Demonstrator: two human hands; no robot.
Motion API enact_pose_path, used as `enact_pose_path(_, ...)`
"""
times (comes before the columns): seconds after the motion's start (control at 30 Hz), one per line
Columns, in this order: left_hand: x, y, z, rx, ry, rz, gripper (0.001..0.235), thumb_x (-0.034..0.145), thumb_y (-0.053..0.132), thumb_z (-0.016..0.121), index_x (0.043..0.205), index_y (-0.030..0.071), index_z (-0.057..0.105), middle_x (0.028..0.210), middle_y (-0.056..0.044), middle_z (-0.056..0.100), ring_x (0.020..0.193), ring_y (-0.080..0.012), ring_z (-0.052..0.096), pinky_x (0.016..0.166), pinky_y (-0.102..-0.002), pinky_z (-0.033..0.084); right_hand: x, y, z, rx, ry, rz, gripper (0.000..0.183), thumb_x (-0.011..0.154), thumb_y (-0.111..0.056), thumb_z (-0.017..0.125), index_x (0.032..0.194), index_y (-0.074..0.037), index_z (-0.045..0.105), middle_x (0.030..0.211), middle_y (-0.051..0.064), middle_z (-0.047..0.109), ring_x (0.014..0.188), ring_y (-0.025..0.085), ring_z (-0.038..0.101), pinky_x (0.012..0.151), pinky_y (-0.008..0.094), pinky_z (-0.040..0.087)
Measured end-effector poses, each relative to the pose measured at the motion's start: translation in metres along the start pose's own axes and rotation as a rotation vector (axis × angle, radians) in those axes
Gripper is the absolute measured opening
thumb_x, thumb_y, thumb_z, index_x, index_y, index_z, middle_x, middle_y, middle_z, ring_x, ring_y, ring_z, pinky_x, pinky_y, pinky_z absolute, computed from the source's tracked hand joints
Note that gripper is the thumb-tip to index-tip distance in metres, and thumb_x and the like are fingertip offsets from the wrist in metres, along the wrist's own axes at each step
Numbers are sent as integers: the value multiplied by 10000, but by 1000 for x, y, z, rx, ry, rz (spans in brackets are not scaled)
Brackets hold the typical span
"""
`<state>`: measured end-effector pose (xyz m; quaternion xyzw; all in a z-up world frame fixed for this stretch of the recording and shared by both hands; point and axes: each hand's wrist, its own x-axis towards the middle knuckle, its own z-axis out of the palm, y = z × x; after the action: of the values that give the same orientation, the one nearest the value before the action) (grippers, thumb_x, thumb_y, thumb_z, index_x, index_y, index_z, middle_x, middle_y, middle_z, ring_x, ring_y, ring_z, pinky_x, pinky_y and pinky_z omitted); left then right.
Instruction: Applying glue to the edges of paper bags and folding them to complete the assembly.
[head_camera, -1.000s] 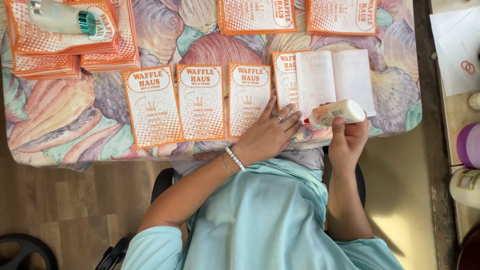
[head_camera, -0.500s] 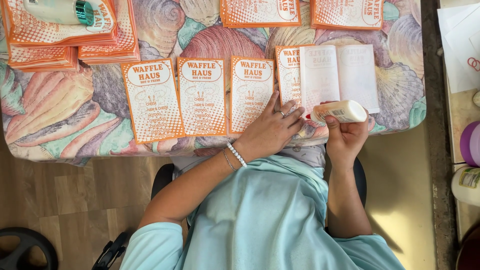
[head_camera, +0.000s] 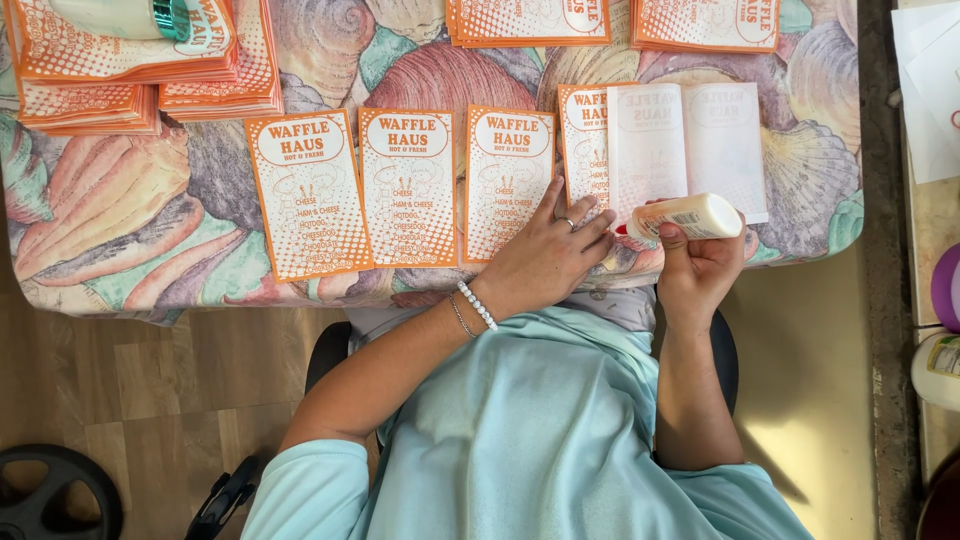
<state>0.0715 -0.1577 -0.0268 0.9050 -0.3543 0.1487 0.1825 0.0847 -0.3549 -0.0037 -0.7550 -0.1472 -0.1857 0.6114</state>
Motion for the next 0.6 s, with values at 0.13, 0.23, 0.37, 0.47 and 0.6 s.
enact_pose_path(0.13, 1, 0, -2, -15, 3, 2, 380, 970, 213, 508, 1311, 105, 637, 1386, -170, 622, 1381, -389, 466, 1176, -744, 182, -1, 22, -19, 0, 5, -10, 349, 1015, -24, 684, 1281, 19, 462, 1176, 240, 662, 1211, 319, 596, 1061, 565, 505)
enact_pose_path(0.23, 1, 0, -3, -15, -2, 0, 374, 977, 210, 500, 1308, 108, 641, 1384, -168, 621, 1384, -389, 463, 1174, -744, 180, -4, 46, -45, -52, -15, -30, 314, 1041, -25, 664, 1269, 33, 456, 1161, 247, 658, 1185, 335, 627, 1067, 557, 500)
enact_pose_path(0.37, 1, 0, -4, -24, 3, 5, 363, 980, 204, 497, 1298, 104, 642, 1383, -175, 615, 1384, -395, 458, 1169, -748, 183, -3, 41, -38, -49, 25, -25, 298, 1040, -25, 664, 1261, 37, 474, 1153, 247, 664, 1171, 333, 634, 1044, 546, 518)
enact_pose_path(0.47, 1, 0, -6, -25, 6, 3, 356, 983, 197, 488, 1288, 102, 643, 1380, -175, 614, 1381, -395, 459, 1168, -747, 188, 0, 36, -38, -54, 58, -37, 326, 1033, -14, 682, 1285, 40, 482, 1162, 245, 656, 1180, 319, 614, 1037, 546, 523)
enact_pose_path(0.6, 1, 0, -3, -31, 10, -2, 341, 993, 195, 475, 1274, 105, 645, 1374, -171, 613, 1380, -388, 458, 1169, -744, 192, 6, 32, -40, -71, 88, -51, 322, 1043, -5, 684, 1293, 44, 487, 1167, 254, 651, 1175, 326, 614, 1020, 565, 532)
